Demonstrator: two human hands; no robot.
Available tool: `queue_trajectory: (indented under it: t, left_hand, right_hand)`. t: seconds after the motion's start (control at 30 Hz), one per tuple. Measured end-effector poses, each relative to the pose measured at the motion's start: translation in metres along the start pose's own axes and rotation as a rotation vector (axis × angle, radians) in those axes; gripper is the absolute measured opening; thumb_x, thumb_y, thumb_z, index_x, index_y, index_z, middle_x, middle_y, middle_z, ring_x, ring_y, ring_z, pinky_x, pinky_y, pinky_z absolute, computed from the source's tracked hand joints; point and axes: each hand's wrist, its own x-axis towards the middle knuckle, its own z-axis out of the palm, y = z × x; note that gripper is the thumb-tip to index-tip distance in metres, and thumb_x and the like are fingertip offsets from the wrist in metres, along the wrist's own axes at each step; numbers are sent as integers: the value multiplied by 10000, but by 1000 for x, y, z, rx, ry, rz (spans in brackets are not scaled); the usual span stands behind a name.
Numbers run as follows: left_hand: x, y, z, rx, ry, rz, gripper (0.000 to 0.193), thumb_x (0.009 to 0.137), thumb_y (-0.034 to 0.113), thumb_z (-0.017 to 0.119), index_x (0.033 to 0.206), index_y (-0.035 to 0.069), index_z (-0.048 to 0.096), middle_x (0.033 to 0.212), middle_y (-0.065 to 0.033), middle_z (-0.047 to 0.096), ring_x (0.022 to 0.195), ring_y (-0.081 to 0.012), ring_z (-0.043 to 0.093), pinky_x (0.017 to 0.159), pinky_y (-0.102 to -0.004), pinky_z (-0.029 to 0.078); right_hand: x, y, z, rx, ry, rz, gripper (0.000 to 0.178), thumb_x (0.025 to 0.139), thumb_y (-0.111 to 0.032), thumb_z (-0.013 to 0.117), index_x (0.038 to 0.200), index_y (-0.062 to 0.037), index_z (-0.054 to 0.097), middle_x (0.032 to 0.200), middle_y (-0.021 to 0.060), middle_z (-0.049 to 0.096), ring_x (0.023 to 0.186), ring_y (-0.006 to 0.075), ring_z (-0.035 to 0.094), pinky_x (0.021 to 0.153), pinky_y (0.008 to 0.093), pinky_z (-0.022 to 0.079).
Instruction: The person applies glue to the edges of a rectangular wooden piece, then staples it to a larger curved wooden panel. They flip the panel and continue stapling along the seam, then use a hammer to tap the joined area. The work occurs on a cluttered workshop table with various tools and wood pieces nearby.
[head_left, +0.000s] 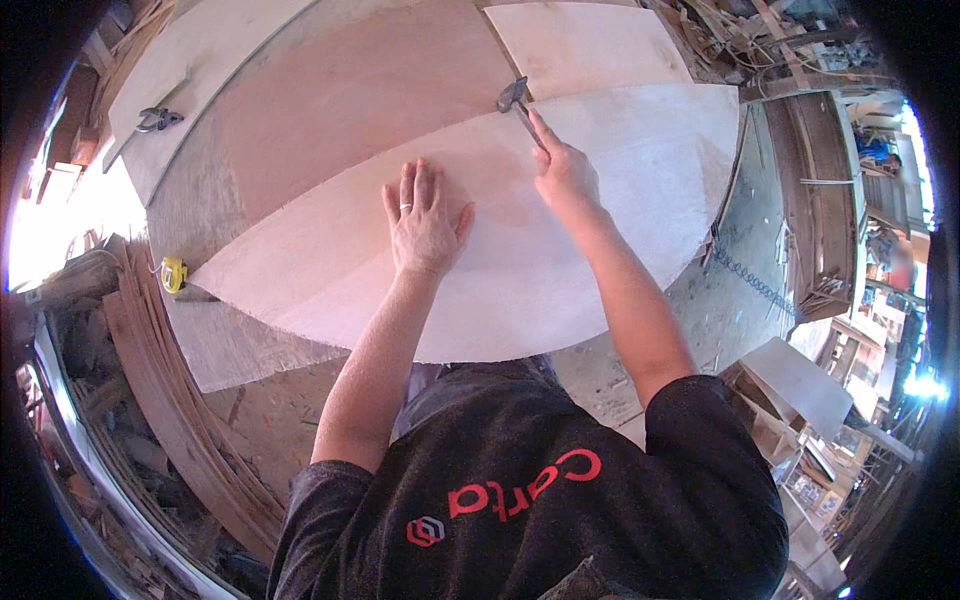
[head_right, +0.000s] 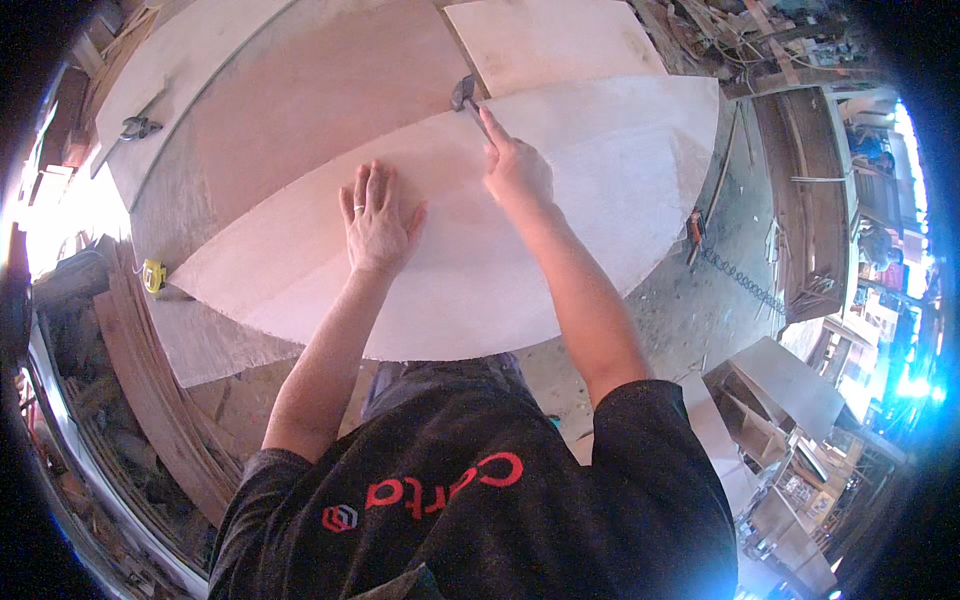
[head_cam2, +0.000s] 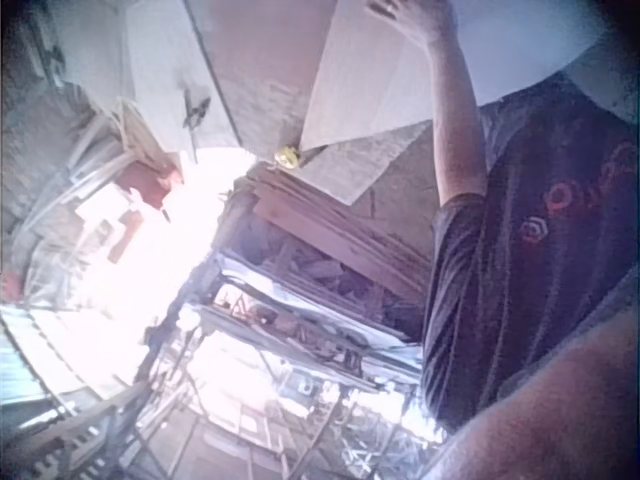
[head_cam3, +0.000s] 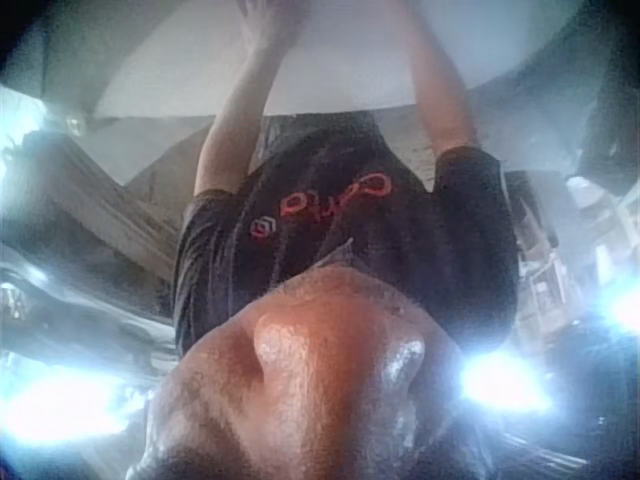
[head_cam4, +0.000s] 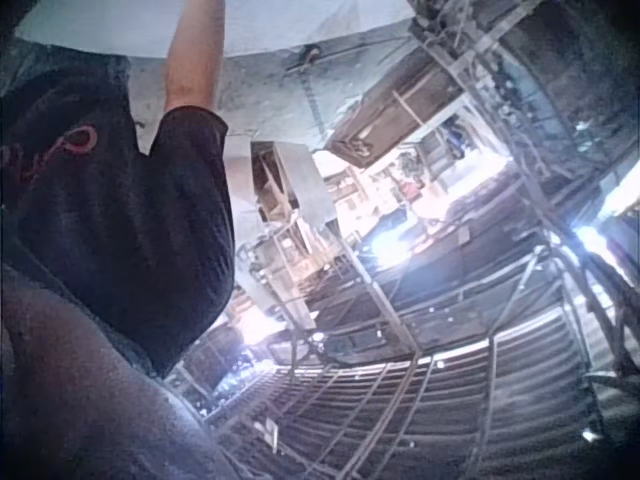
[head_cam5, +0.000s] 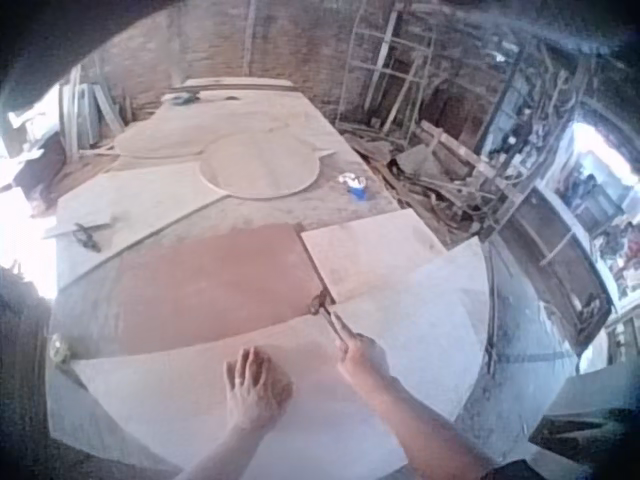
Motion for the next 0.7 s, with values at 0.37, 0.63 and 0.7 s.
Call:
queue_trajectory:
  t: [0.37, 0.63, 0.7]
  left_hand:
    - [7, 5, -5, 33, -39, -25, 736, 997, 512, 577, 1573, 91, 397, 1672, -150, 306, 1576, -329, 206, 1269, -580, 136]
    - [7, 3, 6, 34, 43, -13, 737, 950, 477, 654, 1542, 95, 440, 1652, -153, 340, 1557, -334, 252, 1261, -596, 148]
    - [5, 3, 5, 37, 47, -50, 733, 943, 467, 667, 1537, 97, 448, 1643, -156, 353, 1558, -328, 250, 1263, -596, 142]
  right_hand:
    - [-16, 12, -13, 40, -37, -34, 614, 1024, -192, 561, 1580, -374, 375, 1019, 194, 709, 977, 399, 701, 806, 524, 562]
    - [-5, 95, -56, 159, 105, -73, 582, 1005, -167, 602, 1541, -344, 461, 1028, 199, 719, 926, 400, 709, 766, 508, 562]
    - [9, 100, -69, 214, 171, -131, 590, 999, -169, 631, 1543, -329, 468, 1043, 194, 727, 915, 400, 710, 754, 483, 564]
